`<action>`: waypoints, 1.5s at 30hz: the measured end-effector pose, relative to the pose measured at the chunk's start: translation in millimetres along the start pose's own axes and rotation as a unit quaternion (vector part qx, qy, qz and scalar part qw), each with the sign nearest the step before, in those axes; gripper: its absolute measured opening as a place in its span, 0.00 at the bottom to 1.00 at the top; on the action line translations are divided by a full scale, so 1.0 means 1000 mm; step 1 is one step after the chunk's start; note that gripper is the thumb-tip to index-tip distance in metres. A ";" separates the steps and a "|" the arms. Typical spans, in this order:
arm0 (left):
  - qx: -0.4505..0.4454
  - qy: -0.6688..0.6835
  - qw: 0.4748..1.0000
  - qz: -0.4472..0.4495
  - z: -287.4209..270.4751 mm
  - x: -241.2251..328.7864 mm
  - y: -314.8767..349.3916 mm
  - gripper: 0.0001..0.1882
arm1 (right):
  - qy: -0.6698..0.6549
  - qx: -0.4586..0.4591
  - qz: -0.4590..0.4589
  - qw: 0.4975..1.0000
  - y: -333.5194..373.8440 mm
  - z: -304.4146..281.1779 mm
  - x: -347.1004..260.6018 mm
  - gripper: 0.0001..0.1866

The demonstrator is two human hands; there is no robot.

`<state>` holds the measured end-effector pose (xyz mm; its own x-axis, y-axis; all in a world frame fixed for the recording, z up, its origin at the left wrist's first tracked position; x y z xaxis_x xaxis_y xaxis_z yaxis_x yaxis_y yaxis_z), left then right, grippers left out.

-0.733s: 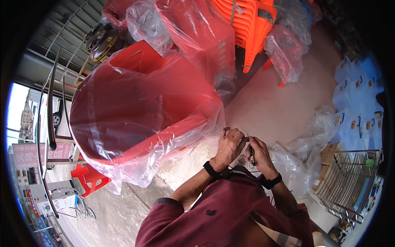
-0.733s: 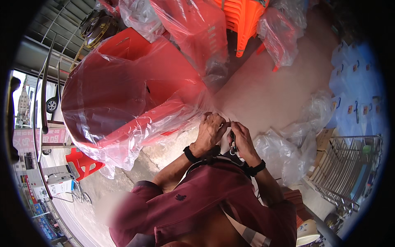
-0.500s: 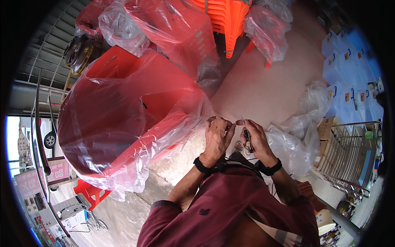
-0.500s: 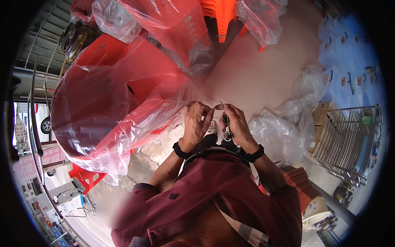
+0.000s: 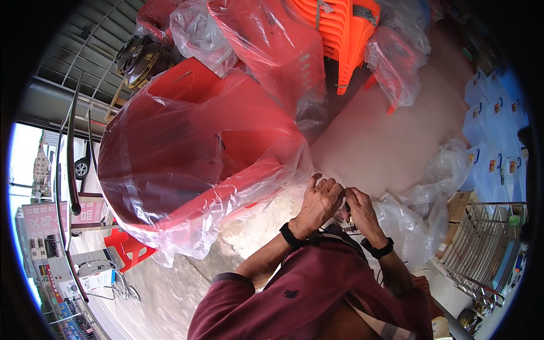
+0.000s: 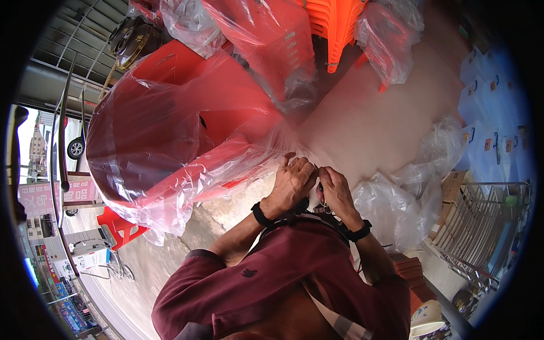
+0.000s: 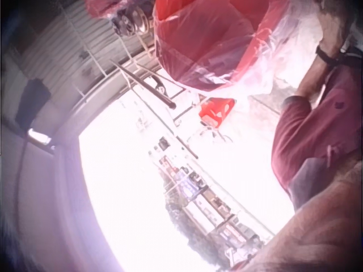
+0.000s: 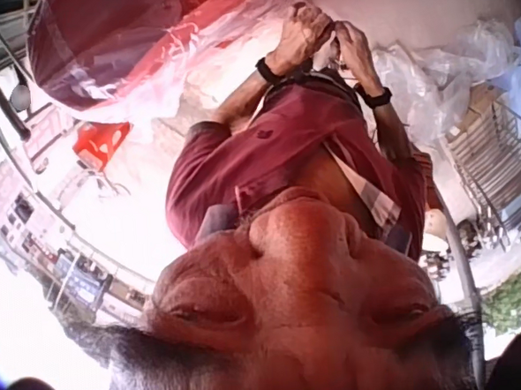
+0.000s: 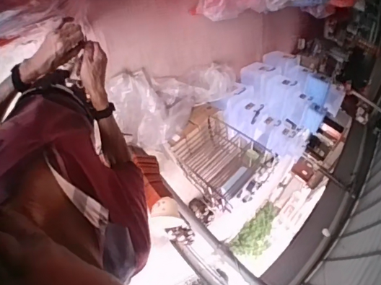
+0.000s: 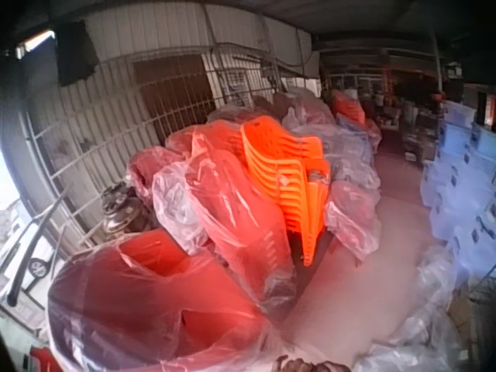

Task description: The person repeatedly inserts a small white cylindrical object into a thin wire and twists the wire to secure it. The hands work continuously with the same small components throughout the clip.

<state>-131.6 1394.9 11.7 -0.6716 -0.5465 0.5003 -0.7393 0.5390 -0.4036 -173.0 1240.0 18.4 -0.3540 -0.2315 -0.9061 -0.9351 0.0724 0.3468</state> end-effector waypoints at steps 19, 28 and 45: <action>-0.005 0.028 1.000 0.003 0.011 -0.003 -0.001 0.10 | 0.033 -0.003 -0.014 0.999 -0.003 0.003 0.017 0.21; -0.016 0.003 1.000 0.020 0.010 -0.001 -0.002 0.11 | 0.106 0.006 -0.094 0.990 -0.013 0.002 0.031 0.18; -0.004 0.061 0.998 -0.021 0.005 0.001 0.002 0.09 | -0.117 -0.035 0.049 0.991 -0.002 0.002 0.024 0.19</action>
<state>-134.6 1392.2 7.4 -0.6287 -0.4865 0.6066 -0.7658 0.5227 -0.3745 -179.3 1236.5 -4.8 -0.4449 0.0049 -0.8956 -0.8955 0.0143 0.4449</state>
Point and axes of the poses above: each hand's wrist, its own y-axis away from the middle knuckle, its own z-axis out of the palm, x = y × z, the point moved 3 cm from there along -y, towards the middle knuckle, and after that the axes turned 3 degrees about x, right-handed, at the moved point
